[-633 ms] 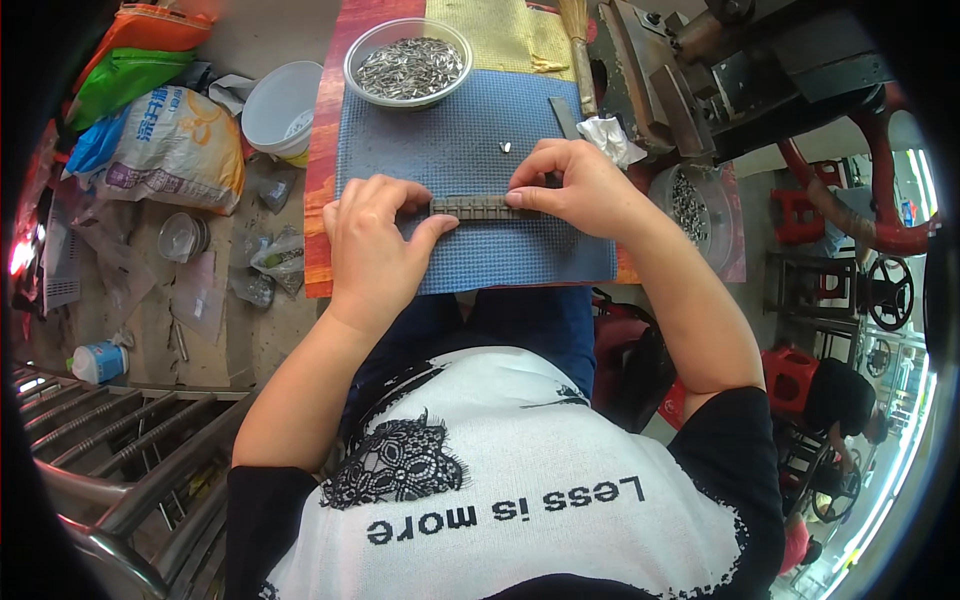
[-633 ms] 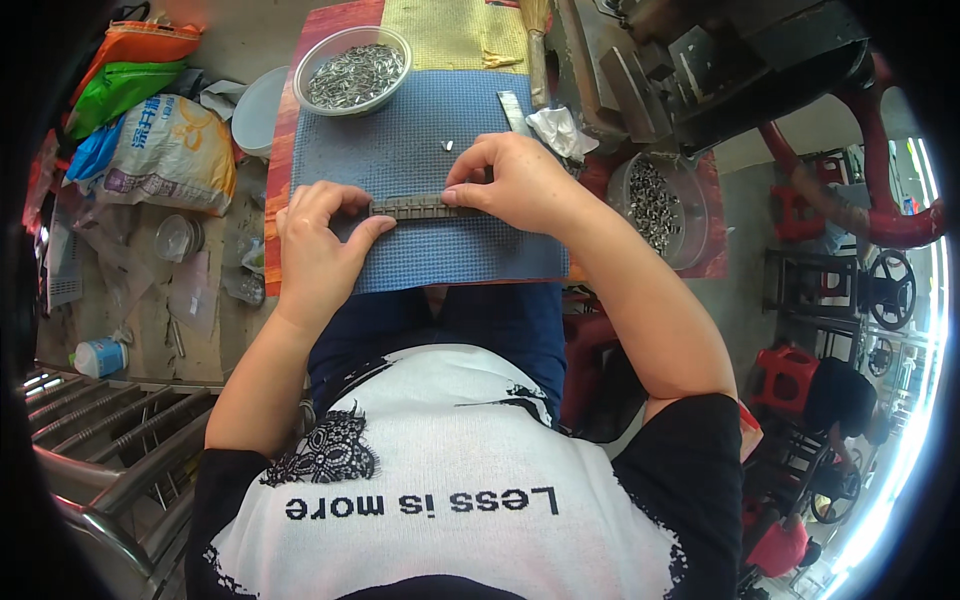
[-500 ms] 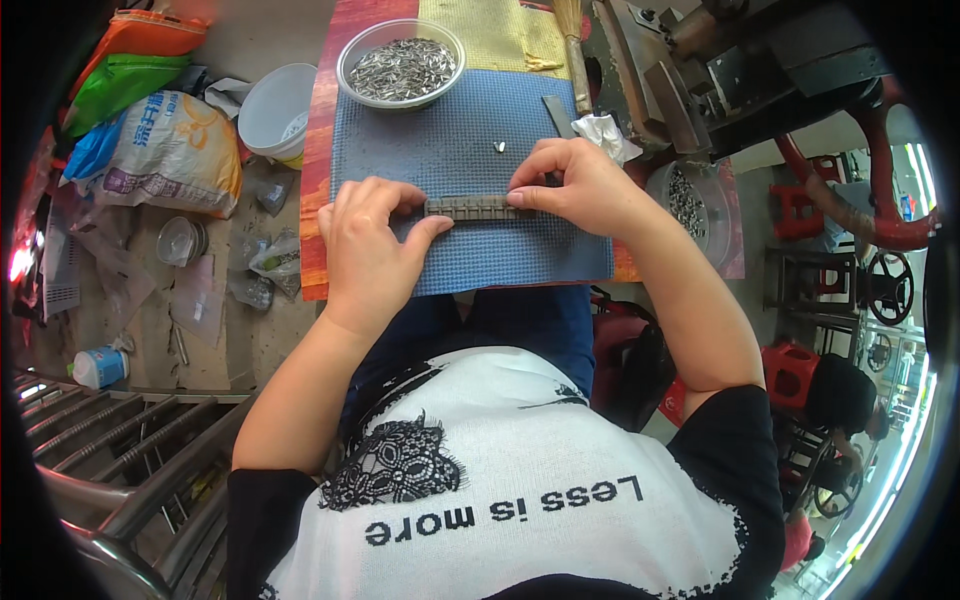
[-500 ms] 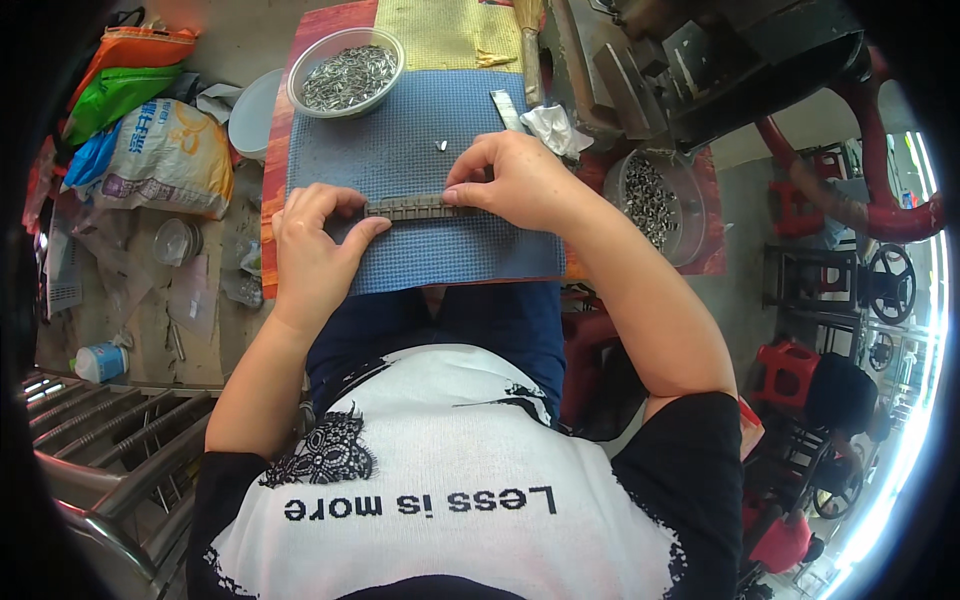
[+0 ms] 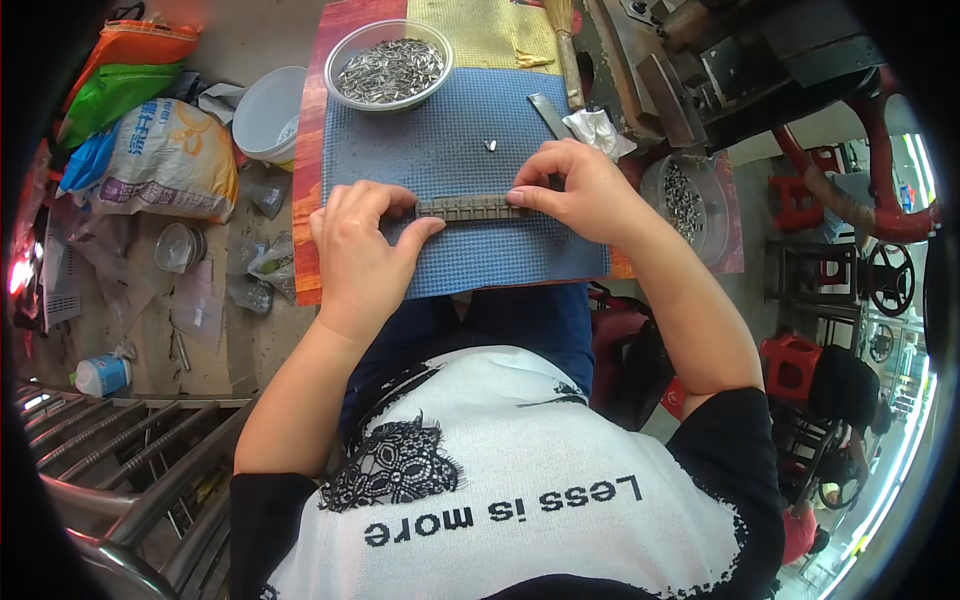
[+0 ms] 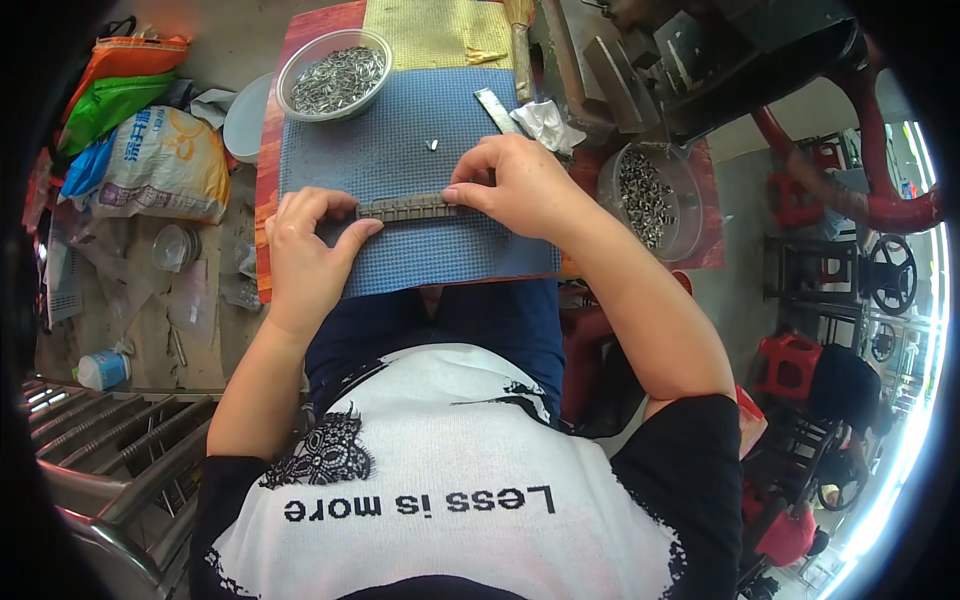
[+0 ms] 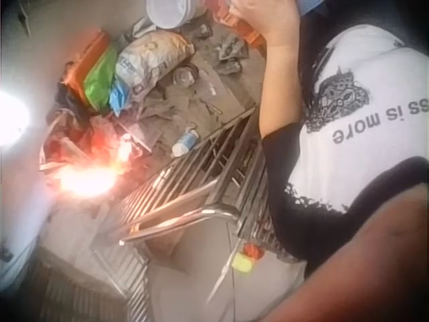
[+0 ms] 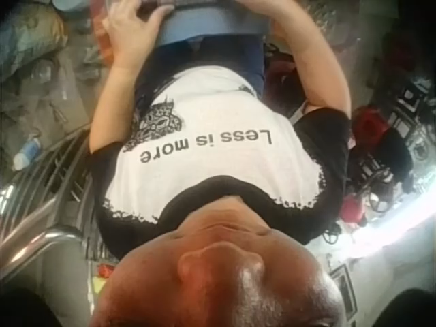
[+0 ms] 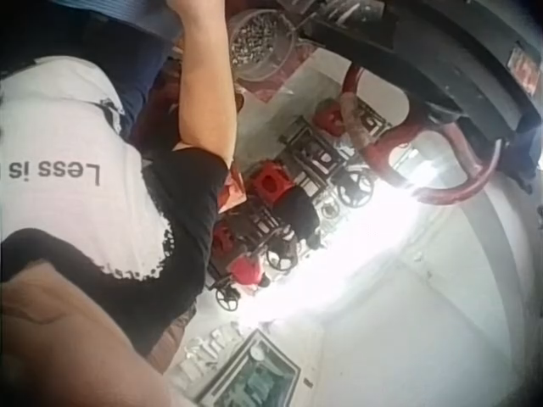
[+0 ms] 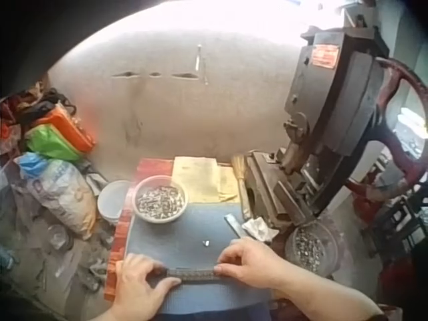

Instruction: Assembling small metal components onto a strip and using a manual press machine.

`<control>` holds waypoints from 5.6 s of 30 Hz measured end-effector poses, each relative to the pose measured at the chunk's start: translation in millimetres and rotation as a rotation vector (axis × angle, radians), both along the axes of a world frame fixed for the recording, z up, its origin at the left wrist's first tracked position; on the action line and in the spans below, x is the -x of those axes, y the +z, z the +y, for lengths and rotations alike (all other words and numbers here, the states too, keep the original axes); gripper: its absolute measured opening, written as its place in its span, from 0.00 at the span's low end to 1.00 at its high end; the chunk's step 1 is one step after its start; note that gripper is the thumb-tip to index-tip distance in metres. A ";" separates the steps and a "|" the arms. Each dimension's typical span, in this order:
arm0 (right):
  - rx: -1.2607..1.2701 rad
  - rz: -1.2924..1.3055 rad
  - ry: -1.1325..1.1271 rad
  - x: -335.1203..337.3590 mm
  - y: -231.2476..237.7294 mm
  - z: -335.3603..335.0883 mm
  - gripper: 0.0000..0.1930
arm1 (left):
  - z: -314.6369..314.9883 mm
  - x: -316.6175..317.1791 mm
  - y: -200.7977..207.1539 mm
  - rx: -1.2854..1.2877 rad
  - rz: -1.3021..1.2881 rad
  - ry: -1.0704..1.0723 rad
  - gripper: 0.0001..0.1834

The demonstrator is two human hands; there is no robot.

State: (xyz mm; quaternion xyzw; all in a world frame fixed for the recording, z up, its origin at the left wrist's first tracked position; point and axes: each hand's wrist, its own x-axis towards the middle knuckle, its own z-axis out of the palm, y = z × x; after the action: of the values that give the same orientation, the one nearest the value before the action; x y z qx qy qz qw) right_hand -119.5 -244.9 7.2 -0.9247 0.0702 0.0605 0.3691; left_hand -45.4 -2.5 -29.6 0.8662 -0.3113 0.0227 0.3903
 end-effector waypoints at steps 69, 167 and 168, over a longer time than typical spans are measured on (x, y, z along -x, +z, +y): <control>0.089 -0.286 0.326 11.9 7.9 22.4 0.10 | 3.0 -1.0 13.2 -0.065 0.060 -0.240 0.12; -0.186 -0.995 -1.388 157.5 63.5 -196.4 0.24 | -233.5 8.1 78.4 0.472 -0.241 -0.482 0.76; -0.228 -0.794 -1.441 155.0 58.3 -169.8 0.25 | -231.8 16.7 83.5 0.449 -0.287 -0.545 0.76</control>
State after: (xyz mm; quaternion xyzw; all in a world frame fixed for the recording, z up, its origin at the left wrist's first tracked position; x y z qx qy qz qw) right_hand -274.5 -414.6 65.6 -0.5629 0.5033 -0.5147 0.4061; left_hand -62.1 -234.2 53.9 0.6326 -0.5689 0.1066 0.5145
